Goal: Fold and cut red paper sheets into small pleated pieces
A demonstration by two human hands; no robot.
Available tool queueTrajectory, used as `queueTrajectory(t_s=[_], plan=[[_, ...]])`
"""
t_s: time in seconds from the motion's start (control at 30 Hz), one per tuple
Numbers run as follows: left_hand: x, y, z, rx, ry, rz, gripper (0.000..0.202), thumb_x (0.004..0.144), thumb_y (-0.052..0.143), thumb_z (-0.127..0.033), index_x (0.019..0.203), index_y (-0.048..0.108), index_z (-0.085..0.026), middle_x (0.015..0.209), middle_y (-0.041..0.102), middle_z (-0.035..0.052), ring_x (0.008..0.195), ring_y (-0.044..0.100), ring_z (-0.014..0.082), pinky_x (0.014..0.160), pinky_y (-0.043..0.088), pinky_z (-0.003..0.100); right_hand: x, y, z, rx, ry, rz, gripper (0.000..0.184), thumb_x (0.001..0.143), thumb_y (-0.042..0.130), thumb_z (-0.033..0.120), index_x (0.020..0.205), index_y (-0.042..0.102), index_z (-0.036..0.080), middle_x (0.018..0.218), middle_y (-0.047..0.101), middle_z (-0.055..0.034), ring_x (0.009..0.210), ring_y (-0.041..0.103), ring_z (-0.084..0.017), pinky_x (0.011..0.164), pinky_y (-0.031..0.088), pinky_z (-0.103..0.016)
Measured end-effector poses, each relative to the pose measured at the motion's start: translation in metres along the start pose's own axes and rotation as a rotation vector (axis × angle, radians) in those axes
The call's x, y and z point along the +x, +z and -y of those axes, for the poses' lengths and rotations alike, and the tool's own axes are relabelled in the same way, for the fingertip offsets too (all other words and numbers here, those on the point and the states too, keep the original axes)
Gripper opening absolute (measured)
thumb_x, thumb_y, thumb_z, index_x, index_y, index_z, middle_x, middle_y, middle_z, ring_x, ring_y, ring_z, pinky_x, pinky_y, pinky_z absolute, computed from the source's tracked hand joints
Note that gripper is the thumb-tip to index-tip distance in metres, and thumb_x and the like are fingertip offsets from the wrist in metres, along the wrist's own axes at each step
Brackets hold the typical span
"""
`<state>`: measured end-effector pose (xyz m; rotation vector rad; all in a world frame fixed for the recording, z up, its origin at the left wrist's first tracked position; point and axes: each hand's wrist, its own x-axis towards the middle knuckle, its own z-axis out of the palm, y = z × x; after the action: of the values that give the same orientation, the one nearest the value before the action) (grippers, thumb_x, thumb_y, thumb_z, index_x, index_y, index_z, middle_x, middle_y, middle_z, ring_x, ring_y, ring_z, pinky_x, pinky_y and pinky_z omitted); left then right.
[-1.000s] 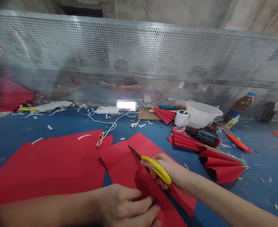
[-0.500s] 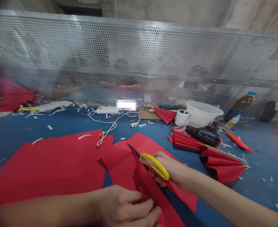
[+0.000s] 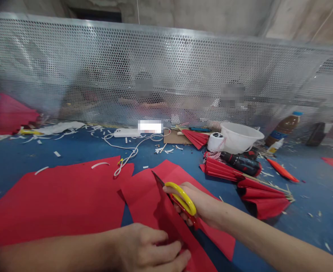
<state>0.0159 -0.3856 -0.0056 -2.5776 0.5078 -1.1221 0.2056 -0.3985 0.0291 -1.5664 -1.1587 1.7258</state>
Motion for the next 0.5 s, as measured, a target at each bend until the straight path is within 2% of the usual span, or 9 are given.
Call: queueTrajectory(t_s=[0.1,0.23,0.4,0.5], plan=[[-0.003,0.003,-0.002,-0.001,-0.026,0.0,0.015,0.095,0.065,-0.021,0.1,0.078,-0.019,0.103,0.078,0.0009,0.082,0.067,0.0088,0.053,0.048,0.018,0.001,0.001,0.005,0.005,-0.006,0.0,0.05,0.084,0.061,0.065,0.068,0.057,0.018,0.049,0.049,0.0047,0.037,0.044,-0.008,0.033,0.033,-0.017],[-0.006,0.005,-0.003,0.036,-0.009,0.022,0.017,0.095,0.065,-0.023,0.106,0.078,-0.021,0.106,0.077,0.0017,0.087,0.068,0.0103,0.056,0.05,0.018,-0.001,-0.001,0.012,0.039,0.019,-0.01,0.045,0.079,0.068,0.062,0.078,0.057,0.019,0.055,0.05,0.0059,0.038,0.042,-0.007,0.033,0.03,-0.015],[-0.005,0.001,-0.001,0.065,0.012,0.026,0.018,0.097,0.064,-0.026,0.101,0.079,-0.019,0.111,0.077,0.0034,0.091,0.068,0.0097,0.059,0.05,0.016,-0.004,-0.003,0.018,0.04,0.054,-0.045,0.046,0.079,0.072,0.062,0.093,0.057,0.021,0.06,0.056,0.0058,0.039,0.043,-0.006,0.031,0.029,-0.013],[-0.005,0.001,-0.001,0.075,0.006,0.035,0.018,0.096,0.065,-0.027,0.105,0.079,-0.02,0.11,0.077,0.0037,0.092,0.069,0.0103,0.06,0.05,0.016,-0.002,-0.005,0.017,0.048,0.065,-0.042,0.043,0.08,0.073,0.059,0.087,0.057,0.02,0.059,0.054,0.0058,0.038,0.042,-0.005,0.031,0.027,-0.013]])
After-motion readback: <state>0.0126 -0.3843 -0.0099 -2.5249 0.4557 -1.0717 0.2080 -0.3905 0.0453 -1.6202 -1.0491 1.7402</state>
